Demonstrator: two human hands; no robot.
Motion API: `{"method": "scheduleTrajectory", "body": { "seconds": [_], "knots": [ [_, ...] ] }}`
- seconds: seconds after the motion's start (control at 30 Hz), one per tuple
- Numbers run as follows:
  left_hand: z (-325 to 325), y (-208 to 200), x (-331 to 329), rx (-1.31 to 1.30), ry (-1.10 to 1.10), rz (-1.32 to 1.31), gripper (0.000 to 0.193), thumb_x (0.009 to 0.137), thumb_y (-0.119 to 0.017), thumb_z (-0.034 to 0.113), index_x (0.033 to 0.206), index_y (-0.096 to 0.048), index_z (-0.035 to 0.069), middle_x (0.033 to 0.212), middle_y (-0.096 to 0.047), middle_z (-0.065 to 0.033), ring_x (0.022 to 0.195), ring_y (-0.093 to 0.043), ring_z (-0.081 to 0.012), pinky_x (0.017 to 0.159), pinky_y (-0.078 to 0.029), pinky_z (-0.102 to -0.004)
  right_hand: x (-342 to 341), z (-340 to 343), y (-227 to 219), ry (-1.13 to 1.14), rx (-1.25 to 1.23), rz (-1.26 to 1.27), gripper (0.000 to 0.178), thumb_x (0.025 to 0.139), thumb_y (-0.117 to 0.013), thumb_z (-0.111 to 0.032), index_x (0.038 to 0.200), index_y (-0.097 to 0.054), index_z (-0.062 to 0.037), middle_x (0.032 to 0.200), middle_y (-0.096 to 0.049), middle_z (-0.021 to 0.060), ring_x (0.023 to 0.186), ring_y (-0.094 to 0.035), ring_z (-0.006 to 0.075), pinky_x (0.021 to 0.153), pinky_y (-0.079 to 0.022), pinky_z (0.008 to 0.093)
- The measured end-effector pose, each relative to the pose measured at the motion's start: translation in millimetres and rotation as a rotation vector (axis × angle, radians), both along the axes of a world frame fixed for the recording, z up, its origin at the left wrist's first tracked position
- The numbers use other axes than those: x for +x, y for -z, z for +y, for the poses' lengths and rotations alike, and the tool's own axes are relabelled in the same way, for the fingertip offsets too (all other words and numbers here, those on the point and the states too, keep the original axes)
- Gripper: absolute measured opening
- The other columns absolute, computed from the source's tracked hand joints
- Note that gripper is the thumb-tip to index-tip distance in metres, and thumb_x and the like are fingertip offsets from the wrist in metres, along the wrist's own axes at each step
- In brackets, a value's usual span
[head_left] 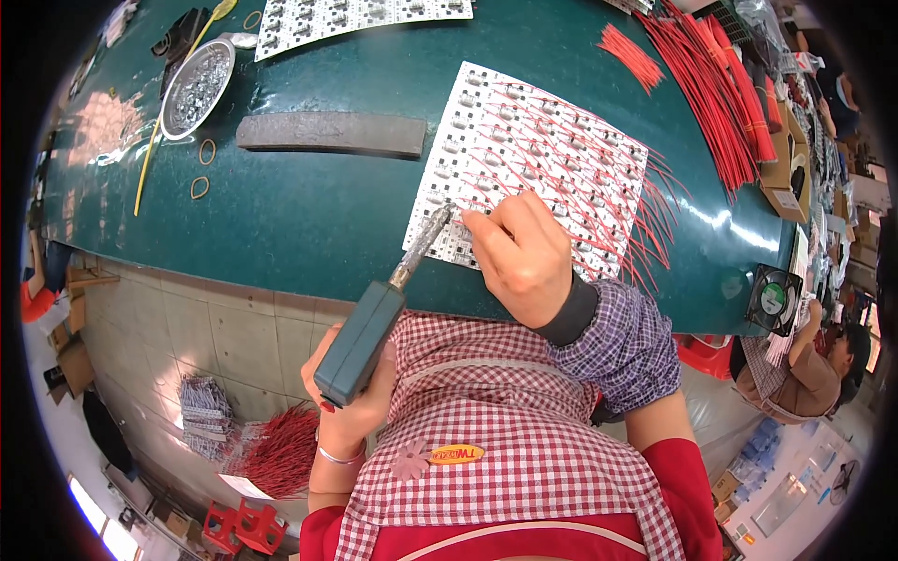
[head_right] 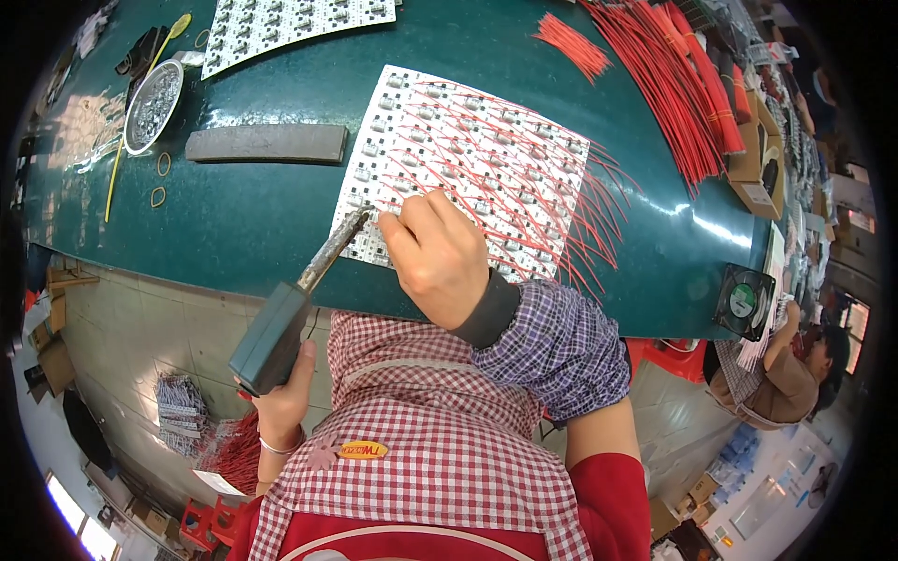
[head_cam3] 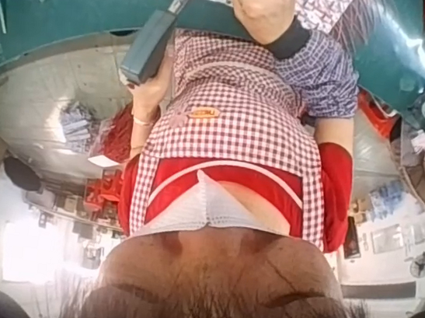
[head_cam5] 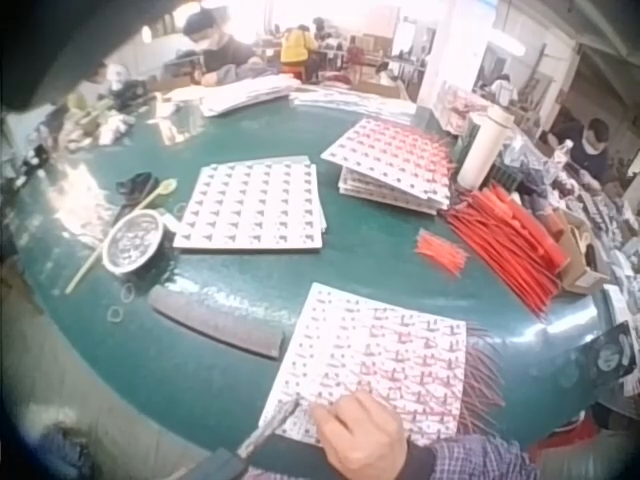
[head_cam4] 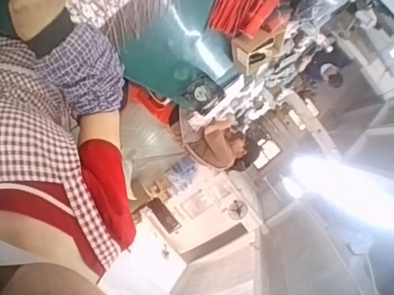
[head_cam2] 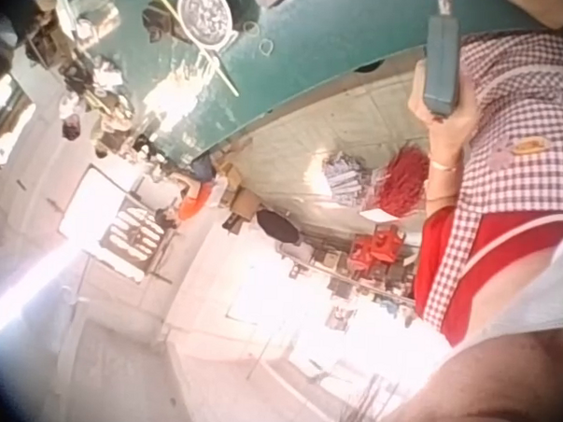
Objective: The person solders red wires onto the connection pads of a circular LED board using a soldering iron and solder.
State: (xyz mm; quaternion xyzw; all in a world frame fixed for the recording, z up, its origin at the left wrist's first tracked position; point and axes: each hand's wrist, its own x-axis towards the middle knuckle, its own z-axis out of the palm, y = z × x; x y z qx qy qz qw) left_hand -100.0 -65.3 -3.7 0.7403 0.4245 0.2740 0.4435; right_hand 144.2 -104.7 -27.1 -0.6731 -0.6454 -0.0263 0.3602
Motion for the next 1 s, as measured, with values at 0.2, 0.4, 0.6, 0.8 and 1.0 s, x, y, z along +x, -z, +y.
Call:
{"method": "scheduleTrajectory", "body": {
  "seconds": [0.2, 0.4, 0.6, 0.8, 1.0],
  "knots": [
    [1.1, -0.7, 0.1, 0.019, 0.017, -0.002, 0.015, 0.077, -0.072, -0.008, 0.092, -0.069, -0.005, 0.084, -0.067, -0.0128, 0.065, -0.065, -0.0222, 0.059, -0.051, -0.0291, -0.2, 0.2, 2.3, 0.006, -0.005, -0.014, 0.027, 0.071, -0.075, 0.010, 0.096, -0.071, 0.0012, 0.074, -0.049, 0.0074, 0.067, -0.053, 0.0247, 0.057, -0.045, 0.0368],
    [-12.7, 14.9, -23.1, -0.059, -0.038, -0.054, 0.028, 0.082, -0.071, -0.008, 0.110, -0.067, -0.005, 0.097, -0.069, -0.0115, 0.072, -0.064, -0.0164, 0.061, -0.051, -0.0282, -0.7, -0.9, 0.2, 0.004, -0.032, -0.044, 0.025, 0.070, -0.068, 0.001, 0.095, -0.067, 0.0018, 0.080, -0.049, 0.0090, 0.075, -0.054, 0.0247, 0.062, -0.048, 0.0356],
    [-18.6, 10.5, -25.1, -0.204, -0.139, -0.155, 0.040, 0.086, -0.067, -0.012, 0.125, -0.063, -0.006, 0.105, -0.068, -0.0109, 0.070, -0.059, -0.0110, 0.054, -0.047, -0.0243, -1.0, -1.9, -1.6, 0.005, -0.040, -0.015, 0.027, 0.072, -0.071, 0.006, 0.098, -0.069, 0.0009, 0.080, -0.052, 0.0083, 0.074, -0.055, 0.0249, 0.062, -0.048, 0.0361],
    [-17.8, 13.0, -26.7, -0.213, -0.145, -0.141, 0.041, 0.086, -0.068, -0.011, 0.126, -0.063, -0.006, 0.104, -0.068, -0.0112, 0.068, -0.059, -0.0109, 0.054, -0.047, -0.0242, -1.6, -8.5, -8.1, 0.027, -0.066, 0.036, 0.039, 0.073, -0.068, 0.009, 0.111, -0.070, 0.0010, 0.085, -0.055, 0.0088, 0.077, -0.056, 0.0256, 0.064, -0.049, 0.0368],
    [-17.6, 0.2, -19.6, -0.274, -0.178, -0.147, 0.029, 0.085, -0.073, -0.006, 0.114, -0.068, -0.006, 0.100, -0.071, -0.0104, 0.074, -0.064, -0.0127, 0.061, -0.051, -0.0256, -3.7, -10.9, -2.9, 0.005, -0.065, 0.055, 0.035, 0.074, -0.066, 0.007, 0.108, -0.069, 0.0012, 0.083, -0.055, 0.0086, 0.078, -0.056, 0.0255, 0.066, -0.049, 0.0369]
  ]
}}
